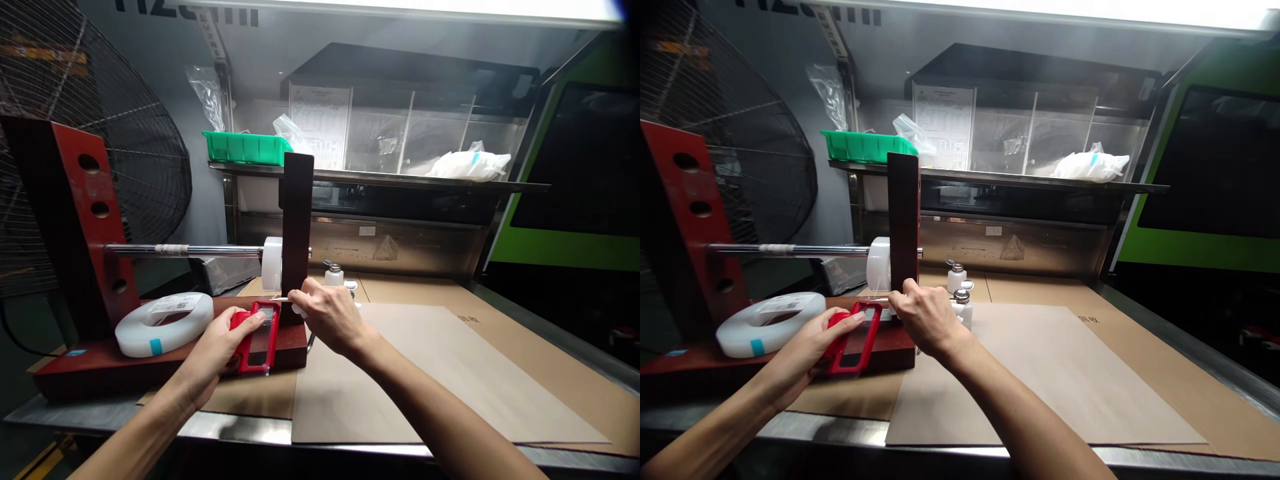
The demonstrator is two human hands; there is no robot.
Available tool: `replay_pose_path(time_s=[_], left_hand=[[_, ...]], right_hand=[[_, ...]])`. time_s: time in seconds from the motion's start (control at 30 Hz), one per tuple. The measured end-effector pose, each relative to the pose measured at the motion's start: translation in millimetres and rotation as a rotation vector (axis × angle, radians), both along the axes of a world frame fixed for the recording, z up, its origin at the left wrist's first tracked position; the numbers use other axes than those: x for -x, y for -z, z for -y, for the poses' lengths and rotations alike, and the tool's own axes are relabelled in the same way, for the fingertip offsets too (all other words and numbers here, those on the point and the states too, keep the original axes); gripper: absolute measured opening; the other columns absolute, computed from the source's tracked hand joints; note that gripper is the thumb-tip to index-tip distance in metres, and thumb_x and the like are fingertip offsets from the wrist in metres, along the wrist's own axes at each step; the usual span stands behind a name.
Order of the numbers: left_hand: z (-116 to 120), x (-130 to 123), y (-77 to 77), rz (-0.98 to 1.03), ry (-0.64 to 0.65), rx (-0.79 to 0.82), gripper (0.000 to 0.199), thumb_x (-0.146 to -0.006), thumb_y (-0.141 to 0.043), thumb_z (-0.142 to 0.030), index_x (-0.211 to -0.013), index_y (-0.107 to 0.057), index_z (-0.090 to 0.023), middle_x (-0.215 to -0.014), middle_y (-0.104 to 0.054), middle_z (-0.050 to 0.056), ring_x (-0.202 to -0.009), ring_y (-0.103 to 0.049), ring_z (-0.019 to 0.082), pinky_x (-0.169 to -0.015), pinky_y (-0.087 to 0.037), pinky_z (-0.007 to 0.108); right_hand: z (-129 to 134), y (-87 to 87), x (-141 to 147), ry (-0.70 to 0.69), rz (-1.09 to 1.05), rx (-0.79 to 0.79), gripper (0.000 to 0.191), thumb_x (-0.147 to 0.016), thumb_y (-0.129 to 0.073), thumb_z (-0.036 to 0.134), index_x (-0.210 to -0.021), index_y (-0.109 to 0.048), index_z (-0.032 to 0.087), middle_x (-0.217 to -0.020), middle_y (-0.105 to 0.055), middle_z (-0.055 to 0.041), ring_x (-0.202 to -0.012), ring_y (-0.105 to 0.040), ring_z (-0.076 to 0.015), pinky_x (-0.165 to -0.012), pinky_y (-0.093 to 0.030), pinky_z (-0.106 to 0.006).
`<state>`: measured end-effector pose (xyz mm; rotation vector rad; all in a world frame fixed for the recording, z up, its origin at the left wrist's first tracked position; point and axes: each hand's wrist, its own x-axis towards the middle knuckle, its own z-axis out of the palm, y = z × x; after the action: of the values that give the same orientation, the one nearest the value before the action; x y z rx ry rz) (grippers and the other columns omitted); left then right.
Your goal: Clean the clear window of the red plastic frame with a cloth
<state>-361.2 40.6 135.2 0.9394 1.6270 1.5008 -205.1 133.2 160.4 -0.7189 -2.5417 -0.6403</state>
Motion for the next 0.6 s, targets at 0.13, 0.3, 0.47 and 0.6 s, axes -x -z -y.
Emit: replay_pose_path(time_s=[0.13, 0.3, 0.47, 0.6], left_hand=[[0, -2, -2.5, 0.016, -0.008, -0.014, 0.038, -0.064, -0.075, -0.049, -0.077, -0.054, -0.02, -0.064, -0.06, -0.004, -0.058, -0.056, 0.013, -0.047, -0.042, 0.02], [0, -2, -3.7, 0.048, 0.004, 0.009, 0.035, -0.064, -0.075, -0.046, -0.077, -0.056, -0.02, -0.06, -0.059, -0.005, -0.055, -0.053, 0.011, -0.045, -0.04, 0.017], [8, 5, 1.2, 0.077, 0.043, 0.089, 0.035, -0.067, -0.072, -0.05, -0.079, -0.056, -0.02, -0.066, -0.059, -0.003, -0.058, -0.054, 0.013, -0.048, -0.043, 0.019], [17, 11, 7.4, 0.035, 0.021, 0.113, 0.041, -0.066, -0.07, -0.057, -0.075, -0.05, -0.022, -0.058, -0.051, -0.006, -0.052, -0.045, 0.01, -0.044, -0.035, 0.016]], right_hand=[[5, -7.1, 3, 0.003, 0.062, 0.013, 0.028, -0.092, -0.035, 0.008, -0.098, -0.06, 0.019, -0.09, -0.058, -0.0064, -0.067, -0.061, -0.0155, -0.048, -0.032, -0.024], [10, -18.1, 9, -0.047, 0.119, 0.063, 0.026, -0.09, -0.037, 0.007, -0.095, -0.06, 0.016, -0.09, -0.058, -0.0088, -0.069, -0.062, -0.018, -0.051, -0.037, -0.025], [1, 5.0, -19, 0.048, 0.066, 0.191, 0.031, -0.086, -0.036, 0.001, -0.09, -0.064, 0.013, -0.093, -0.062, -0.0131, -0.071, -0.061, -0.0202, -0.052, -0.034, -0.027], [-17, 45.3, -59, 0.106, 0.041, 0.348, 0.02, -0.083, -0.05, 0.01, -0.081, -0.069, 0.016, -0.077, -0.067, -0.0079, -0.063, -0.061, -0.0176, -0.052, -0.032, -0.025]])
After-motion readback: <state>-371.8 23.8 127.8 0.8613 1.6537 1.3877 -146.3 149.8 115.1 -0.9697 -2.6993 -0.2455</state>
